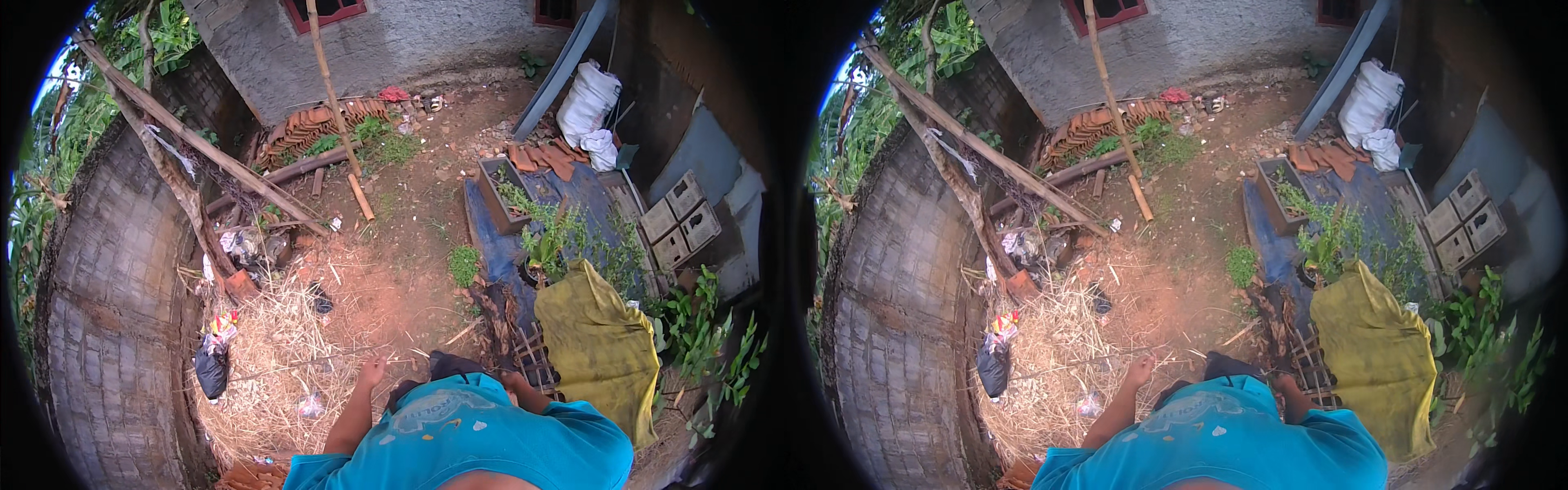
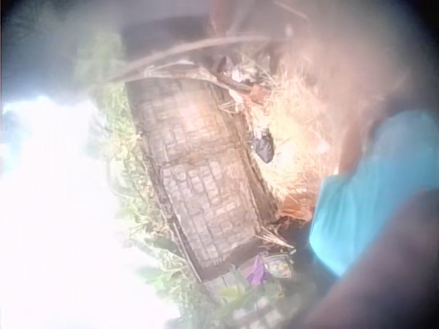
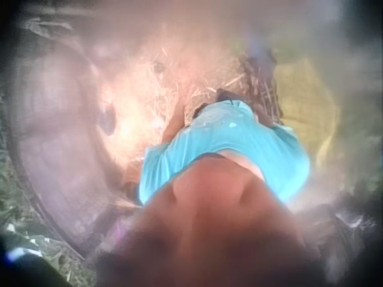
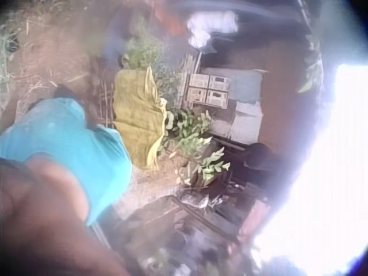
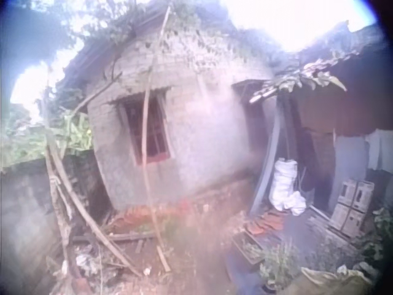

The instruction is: The person walks through a cluttered workshop and outdoor area, picks up a bamboo chair, and wipes it with a cloth. They move the chair to a different spot and continue wiping it.

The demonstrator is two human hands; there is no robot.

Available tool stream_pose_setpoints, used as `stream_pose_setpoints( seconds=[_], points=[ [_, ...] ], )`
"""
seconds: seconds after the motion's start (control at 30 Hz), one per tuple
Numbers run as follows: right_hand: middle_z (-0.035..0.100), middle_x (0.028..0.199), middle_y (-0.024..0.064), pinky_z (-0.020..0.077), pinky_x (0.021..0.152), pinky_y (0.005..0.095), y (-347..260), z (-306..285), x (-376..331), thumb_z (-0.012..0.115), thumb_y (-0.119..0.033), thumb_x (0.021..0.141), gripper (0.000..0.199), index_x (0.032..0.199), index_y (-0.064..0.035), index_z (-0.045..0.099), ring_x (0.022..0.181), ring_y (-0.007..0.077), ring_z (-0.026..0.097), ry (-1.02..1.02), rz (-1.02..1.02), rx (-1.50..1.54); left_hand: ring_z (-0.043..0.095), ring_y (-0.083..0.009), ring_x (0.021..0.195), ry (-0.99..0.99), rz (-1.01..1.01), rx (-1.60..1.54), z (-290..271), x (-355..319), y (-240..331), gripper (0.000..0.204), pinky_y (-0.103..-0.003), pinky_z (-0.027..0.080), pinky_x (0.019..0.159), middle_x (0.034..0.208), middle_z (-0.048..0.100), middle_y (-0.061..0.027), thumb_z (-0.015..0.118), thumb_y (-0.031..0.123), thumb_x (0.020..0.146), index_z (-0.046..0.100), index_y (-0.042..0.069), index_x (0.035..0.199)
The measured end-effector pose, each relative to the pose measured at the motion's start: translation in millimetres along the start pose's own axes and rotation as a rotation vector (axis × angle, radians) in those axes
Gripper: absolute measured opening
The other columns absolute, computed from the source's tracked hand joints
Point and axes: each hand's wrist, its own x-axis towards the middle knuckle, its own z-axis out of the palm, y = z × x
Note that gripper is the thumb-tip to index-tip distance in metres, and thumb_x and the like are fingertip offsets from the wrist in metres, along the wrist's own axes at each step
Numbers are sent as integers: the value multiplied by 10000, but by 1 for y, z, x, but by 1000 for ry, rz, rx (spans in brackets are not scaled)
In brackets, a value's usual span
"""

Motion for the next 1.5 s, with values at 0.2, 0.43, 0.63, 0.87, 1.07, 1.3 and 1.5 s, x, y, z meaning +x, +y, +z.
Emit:
stream_pose_setpoints(
  seconds=[0.2,0.43,0.63,0.87,1.07,1.3,1.5],
  points=[
    [637,1005,157,486,804,361,-416,-168,-17,513,-285,892,326,1136,-78,575,930,282,620,208,-1078,179,604,-357,879,-466,-805,-98,-52,75,-69,410,-418,477,751,894,624,-210,482,397,862,611,10,902],
    [633,1011,163,492,790,357,-601,-318,56,508,-264,895,313,1141,-82,576,924,260,625,304,-1130,276,614,-341,768,-368,-927,-206,-124,348,20,356,-442,485,720,807,616,-214,484,318,854,598,-18,844],
    [641,917,203,480,816,415,-493,-340,277,528,-365,802,366,1032,-103,640,898,353,613,487,-463,-65,620,-322,827,-209,82,-77,-137,753,245,284,-403,467,759,865,631,-223,514,267,845,649,18,865],
    [644,784,61,497,510,358,-462,-400,332,488,-250,875,233,1025,-100,584,620,182,635,431,490,969,514,-83,646,-198,620,-433,-222,964,708,313,-236,441,608,777,581,-11,546,266,910,547,17,1100],
    [624,640,106,478,438,343,-539,-458,487,473,-278,866,312,927,-15,630,496,213,586,334,541,996,582,-149,700,-195,572,-105,-172,1144,772,362,-300,470,669,808,634,-74,561,362,881,578,66,1088],
    [662,805,163,484,775,368,-805,-826,628,499,-383,821,415,1075,-78,621,817,277,643,605,-181,467,618,-297,783,-710,-277,345,-148,1228,665,420,-408,477,718,943,617,-194,488,408,877,521,85,1143],
    [644,996,150,483,795,349,-959,-1124,648,515,-295,879,342,1121,-65,589,898,261,626,676,-671,709,592,-272,686,-710,-526,282,-112,1345,804,336,-378,462,630,816,606,-150,491,360,872,554,55,997]
  ],
)
